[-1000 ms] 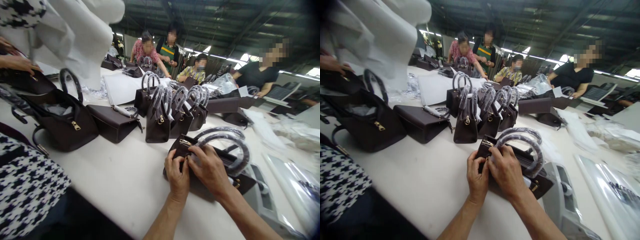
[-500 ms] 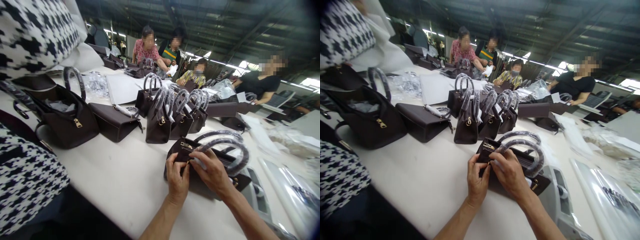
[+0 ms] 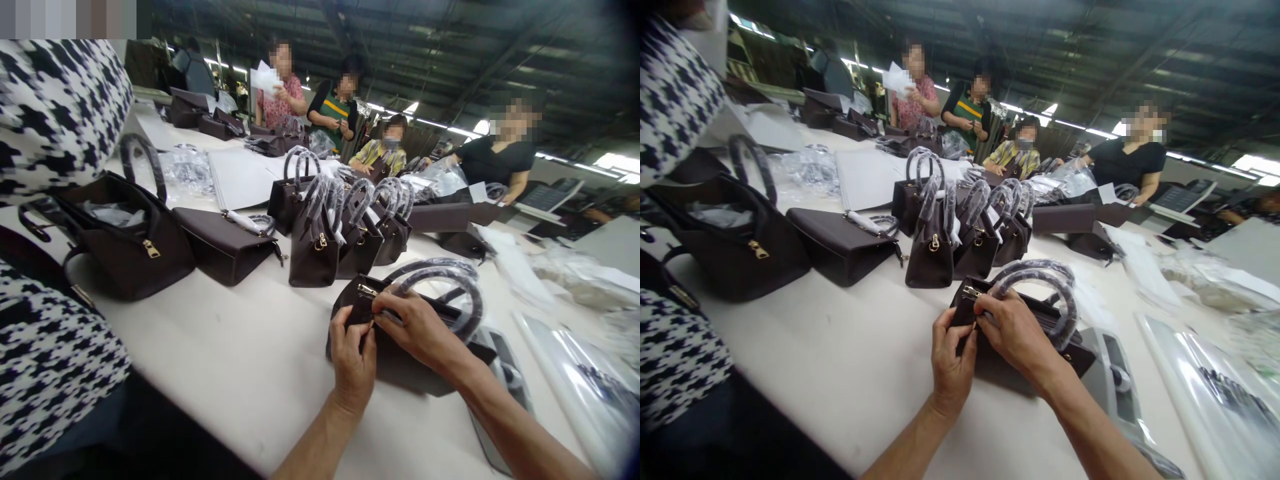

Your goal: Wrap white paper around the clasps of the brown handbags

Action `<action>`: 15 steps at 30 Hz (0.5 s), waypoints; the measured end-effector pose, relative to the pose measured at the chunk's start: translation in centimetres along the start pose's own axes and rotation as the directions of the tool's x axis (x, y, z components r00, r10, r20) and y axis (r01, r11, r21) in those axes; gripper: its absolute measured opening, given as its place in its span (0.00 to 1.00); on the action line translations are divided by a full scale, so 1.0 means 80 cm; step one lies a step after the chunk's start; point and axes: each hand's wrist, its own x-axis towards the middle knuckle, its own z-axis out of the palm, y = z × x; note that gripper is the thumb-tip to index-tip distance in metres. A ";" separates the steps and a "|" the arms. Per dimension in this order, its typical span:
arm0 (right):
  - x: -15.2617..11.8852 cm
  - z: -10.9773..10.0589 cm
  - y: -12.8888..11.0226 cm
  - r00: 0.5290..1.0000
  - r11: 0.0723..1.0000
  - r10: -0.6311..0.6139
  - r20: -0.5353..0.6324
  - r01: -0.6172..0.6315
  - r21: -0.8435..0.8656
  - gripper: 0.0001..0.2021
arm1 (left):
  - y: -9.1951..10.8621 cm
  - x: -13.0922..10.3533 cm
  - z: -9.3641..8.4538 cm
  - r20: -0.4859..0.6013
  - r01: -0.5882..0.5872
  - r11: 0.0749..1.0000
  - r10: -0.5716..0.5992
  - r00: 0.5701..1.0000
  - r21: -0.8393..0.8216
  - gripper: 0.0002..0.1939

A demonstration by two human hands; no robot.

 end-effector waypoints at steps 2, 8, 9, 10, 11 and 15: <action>0.000 -0.003 -0.002 1.000 1.000 0.006 0.028 -0.006 -0.007 0.04 | 0.003 0.000 -0.003 0.017 0.019 1.000 -0.019 1.000 -0.024 0.04; -0.010 0.000 -0.005 0.999 0.999 -0.029 -0.028 0.029 0.021 0.05 | 0.008 0.026 -0.016 0.156 0.448 0.838 -0.420 0.894 -0.312 0.07; -0.012 0.002 -0.005 0.998 0.999 -0.027 -0.052 0.029 0.030 0.06 | 0.007 0.033 -0.019 0.231 0.500 0.796 -0.445 0.865 -0.339 0.10; -0.014 0.004 -0.004 0.997 0.999 -0.026 -0.074 0.029 0.041 0.06 | 0.005 0.041 -0.021 0.315 0.532 0.770 -0.438 0.842 -0.351 0.12; -0.015 0.006 -0.003 0.996 0.998 -0.028 -0.084 0.032 0.056 0.06 | 0.003 0.048 -0.024 0.403 0.553 0.755 -0.411 0.818 -0.352 0.13; -0.016 0.008 0.000 0.995 0.990 -0.041 -0.086 0.052 0.129 0.07 | -0.006 0.070 -0.034 0.654 0.641 0.702 -0.332 0.680 -0.311 0.11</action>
